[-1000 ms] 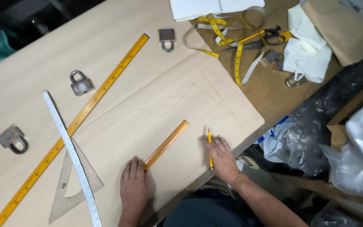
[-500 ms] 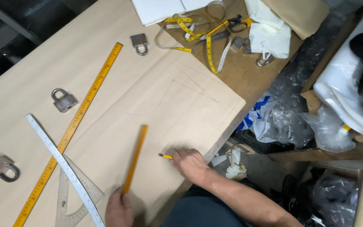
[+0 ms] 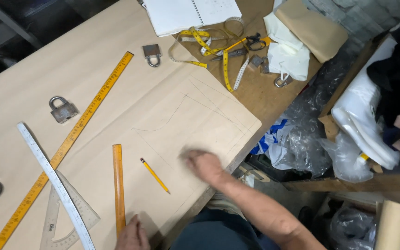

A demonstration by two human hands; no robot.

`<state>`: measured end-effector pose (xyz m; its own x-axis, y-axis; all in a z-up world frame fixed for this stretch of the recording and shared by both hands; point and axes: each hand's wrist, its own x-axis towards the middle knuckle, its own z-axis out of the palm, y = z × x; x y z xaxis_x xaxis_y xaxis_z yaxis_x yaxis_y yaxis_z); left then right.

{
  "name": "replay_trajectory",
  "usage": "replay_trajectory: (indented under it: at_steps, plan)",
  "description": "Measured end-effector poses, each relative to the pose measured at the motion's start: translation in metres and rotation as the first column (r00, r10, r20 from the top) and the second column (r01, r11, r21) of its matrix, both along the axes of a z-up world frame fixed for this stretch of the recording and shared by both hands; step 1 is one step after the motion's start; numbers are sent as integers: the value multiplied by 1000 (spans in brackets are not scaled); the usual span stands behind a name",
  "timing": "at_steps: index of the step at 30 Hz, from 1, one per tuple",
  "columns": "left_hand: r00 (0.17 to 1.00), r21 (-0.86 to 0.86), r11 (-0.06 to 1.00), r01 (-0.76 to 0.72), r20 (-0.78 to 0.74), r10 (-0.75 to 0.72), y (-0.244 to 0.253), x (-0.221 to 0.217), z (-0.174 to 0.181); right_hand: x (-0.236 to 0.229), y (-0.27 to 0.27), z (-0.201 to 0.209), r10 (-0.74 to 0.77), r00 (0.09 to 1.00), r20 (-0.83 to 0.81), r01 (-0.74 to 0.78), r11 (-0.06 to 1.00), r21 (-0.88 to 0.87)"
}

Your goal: Measuring, marking, and cutting out a paper pattern for clothing using tailoring tools.

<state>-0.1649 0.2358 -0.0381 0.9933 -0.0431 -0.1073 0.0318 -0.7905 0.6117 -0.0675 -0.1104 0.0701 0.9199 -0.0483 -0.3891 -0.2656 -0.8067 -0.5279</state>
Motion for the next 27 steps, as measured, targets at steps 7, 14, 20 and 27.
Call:
replay_trajectory:
  at_steps: [7, 14, 20, 27]
  plan:
    - [991, 249, 960, 130, -5, -133, -99, -21, 26, 54, -182, -46, 13, 949, 316, 128, 898, -421]
    - [986, 104, 981, -164, -10, 166, -168, -11, 1, 155, -375, -63, 262, 906, 333, 44, 723, -690]
    - [833, 352, 781, -516, -7, 553, -216, -1, 27, 230, -485, -124, 507, 822, 259, 37, 406, -913]
    - [690, 287, 672, -682, -51, 722, -235, 10, 31, 263, -487, -119, 711, 668, 219, -272, 507, -818]
